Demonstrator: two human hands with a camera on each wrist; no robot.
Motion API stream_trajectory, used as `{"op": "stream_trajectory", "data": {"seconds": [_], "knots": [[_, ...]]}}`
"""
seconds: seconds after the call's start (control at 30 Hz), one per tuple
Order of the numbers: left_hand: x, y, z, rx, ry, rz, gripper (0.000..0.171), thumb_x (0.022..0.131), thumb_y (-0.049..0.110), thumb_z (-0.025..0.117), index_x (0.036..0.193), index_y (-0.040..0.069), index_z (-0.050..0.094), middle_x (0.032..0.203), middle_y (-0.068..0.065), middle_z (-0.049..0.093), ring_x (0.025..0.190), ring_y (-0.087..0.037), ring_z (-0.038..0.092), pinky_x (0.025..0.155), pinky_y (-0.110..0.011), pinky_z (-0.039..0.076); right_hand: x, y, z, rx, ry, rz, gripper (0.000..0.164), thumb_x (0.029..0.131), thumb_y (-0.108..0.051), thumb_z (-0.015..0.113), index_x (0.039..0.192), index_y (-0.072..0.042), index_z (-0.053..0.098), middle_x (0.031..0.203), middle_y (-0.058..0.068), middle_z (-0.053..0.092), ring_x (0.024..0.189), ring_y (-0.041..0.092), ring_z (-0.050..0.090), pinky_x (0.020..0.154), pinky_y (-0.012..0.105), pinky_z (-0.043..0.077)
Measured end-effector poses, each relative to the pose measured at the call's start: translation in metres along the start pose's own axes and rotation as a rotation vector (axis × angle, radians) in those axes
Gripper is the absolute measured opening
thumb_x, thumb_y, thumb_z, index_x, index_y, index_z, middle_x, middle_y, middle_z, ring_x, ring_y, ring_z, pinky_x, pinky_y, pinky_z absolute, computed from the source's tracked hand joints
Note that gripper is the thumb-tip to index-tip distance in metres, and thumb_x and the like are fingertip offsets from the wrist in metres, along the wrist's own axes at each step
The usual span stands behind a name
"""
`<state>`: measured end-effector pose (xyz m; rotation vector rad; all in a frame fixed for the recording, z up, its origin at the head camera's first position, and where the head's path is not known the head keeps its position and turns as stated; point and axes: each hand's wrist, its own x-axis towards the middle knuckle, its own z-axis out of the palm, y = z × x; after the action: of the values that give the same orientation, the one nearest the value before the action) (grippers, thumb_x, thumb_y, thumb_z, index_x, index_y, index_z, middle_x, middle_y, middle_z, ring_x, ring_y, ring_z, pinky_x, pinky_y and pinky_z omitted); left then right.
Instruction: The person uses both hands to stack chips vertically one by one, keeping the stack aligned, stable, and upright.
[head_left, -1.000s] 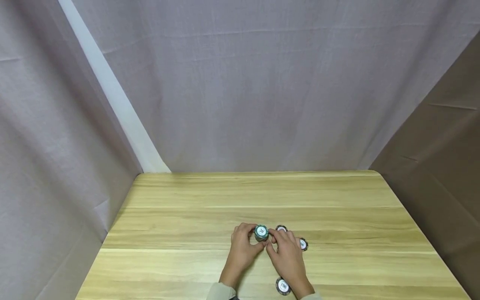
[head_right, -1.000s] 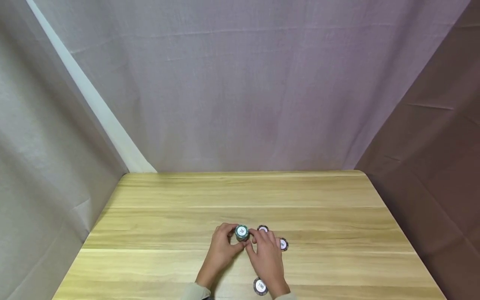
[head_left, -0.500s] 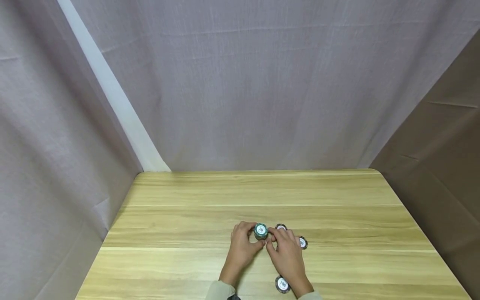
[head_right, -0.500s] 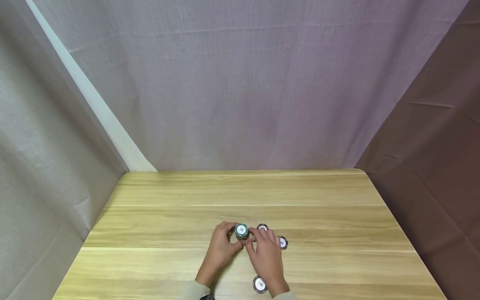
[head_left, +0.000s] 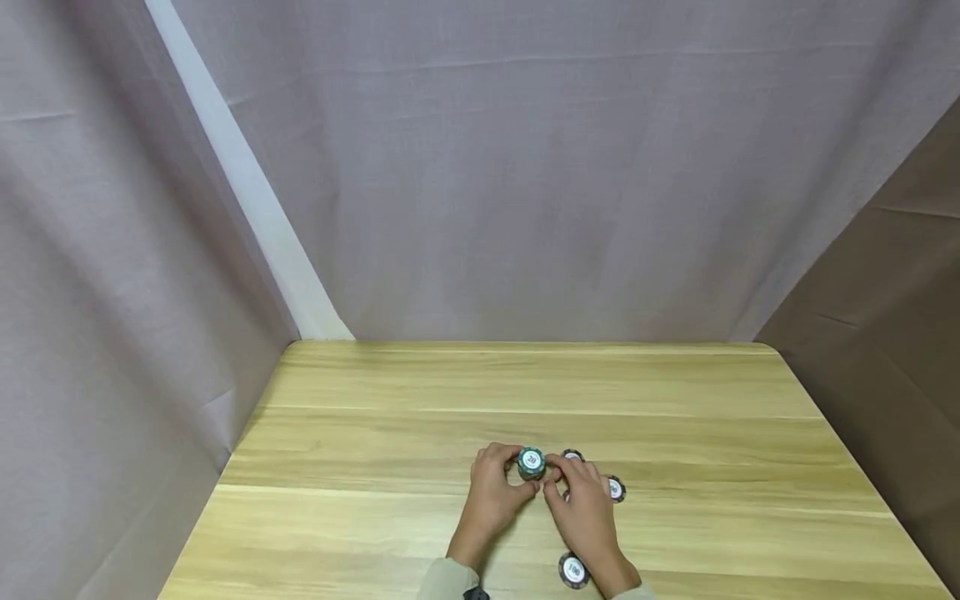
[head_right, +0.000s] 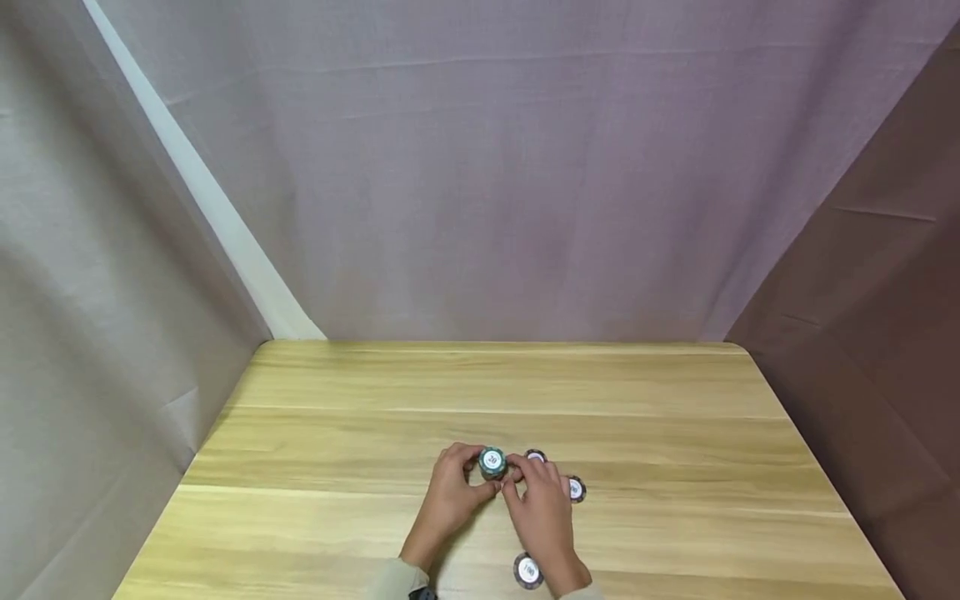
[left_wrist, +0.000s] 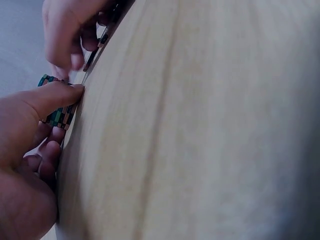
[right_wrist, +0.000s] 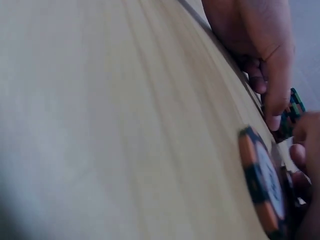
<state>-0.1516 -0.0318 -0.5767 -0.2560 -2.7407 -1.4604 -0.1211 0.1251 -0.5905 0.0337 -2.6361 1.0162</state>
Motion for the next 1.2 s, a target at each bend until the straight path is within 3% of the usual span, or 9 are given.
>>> {"op": "stream_trajectory", "data": {"seconds": [0.13, 0.23, 0.43, 0.57, 0.83, 1.2], "knots": [[0.000, 0.001, 0.002, -0.006, 0.011, 0.014, 0.046, 0.073, 0.011, 0.093, 0.115, 0.006, 0.076, 0.102, 0.005, 0.067, 0.093, -0.010, 0.053, 0.089, -0.034, 0.042, 0.003, -0.001, -0.013, 0.174, 0.032, 0.049, 0.026, 0.095, -0.001, 0.069, 0.120, -0.007, 0.074, 0.096, 0.000, 0.066, 0.087, 0.011, 0.058, 0.080, 0.027, 0.047], [0.000, 0.000, 0.001, -0.011, 0.014, 0.025, 0.047, 0.073, 0.010, 0.093, 0.116, 0.004, 0.076, 0.103, 0.003, 0.068, 0.094, -0.012, 0.054, 0.090, -0.036, 0.042, 0.006, -0.001, -0.021, 0.188, 0.026, 0.051, 0.026, 0.096, -0.002, 0.070, 0.122, -0.006, 0.073, 0.098, -0.001, 0.067, 0.092, 0.010, 0.058, 0.082, 0.028, 0.051], [-0.001, -0.001, 0.000, -0.012, 0.006, 0.032, 0.048, 0.072, 0.011, 0.092, 0.117, 0.004, 0.075, 0.105, 0.002, 0.068, 0.096, -0.013, 0.054, 0.091, -0.037, 0.044, 0.009, 0.003, -0.033, 0.009, -0.013, -0.006, 0.033, 0.091, -0.006, 0.078, 0.124, -0.005, 0.072, 0.109, 0.006, 0.070, 0.106, 0.024, 0.057, 0.095, 0.047, 0.049], [-0.004, -0.001, 0.000, -0.024, 0.006, 0.039, 0.048, 0.072, 0.011, 0.093, 0.116, 0.003, 0.075, 0.105, 0.001, 0.068, 0.096, -0.014, 0.055, 0.092, -0.039, 0.043, 0.011, 0.008, -0.039, -0.108, -0.046, -0.036, 0.040, 0.089, -0.012, 0.081, 0.127, -0.004, 0.071, 0.115, 0.012, 0.069, 0.108, 0.030, 0.057, 0.094, 0.049, 0.048], [-0.004, -0.001, -0.001, -0.025, 0.015, 0.045, 0.049, 0.073, 0.012, 0.093, 0.117, 0.002, 0.074, 0.108, -0.001, 0.069, 0.097, -0.015, 0.055, 0.091, -0.039, 0.044, 0.021, 0.011, -0.045, -0.244, -0.201, -0.053, 0.051, 0.089, -0.019, 0.082, 0.133, 0.001, 0.066, 0.121, 0.016, 0.065, 0.112, 0.034, 0.059, 0.098, 0.053, 0.050], [-0.003, 0.001, 0.000, -0.026, 0.001, 0.029, 0.050, 0.073, 0.012, 0.093, 0.118, 0.002, 0.074, 0.108, -0.001, 0.068, 0.098, -0.016, 0.055, 0.093, -0.041, 0.043, 0.034, 0.011, -0.051, -0.330, -0.227, -0.129, 0.035, 0.084, -0.014, 0.083, 0.115, 0.001, 0.073, 0.108, 0.014, 0.067, 0.103, 0.032, 0.065, 0.086, 0.053, 0.056]]}}
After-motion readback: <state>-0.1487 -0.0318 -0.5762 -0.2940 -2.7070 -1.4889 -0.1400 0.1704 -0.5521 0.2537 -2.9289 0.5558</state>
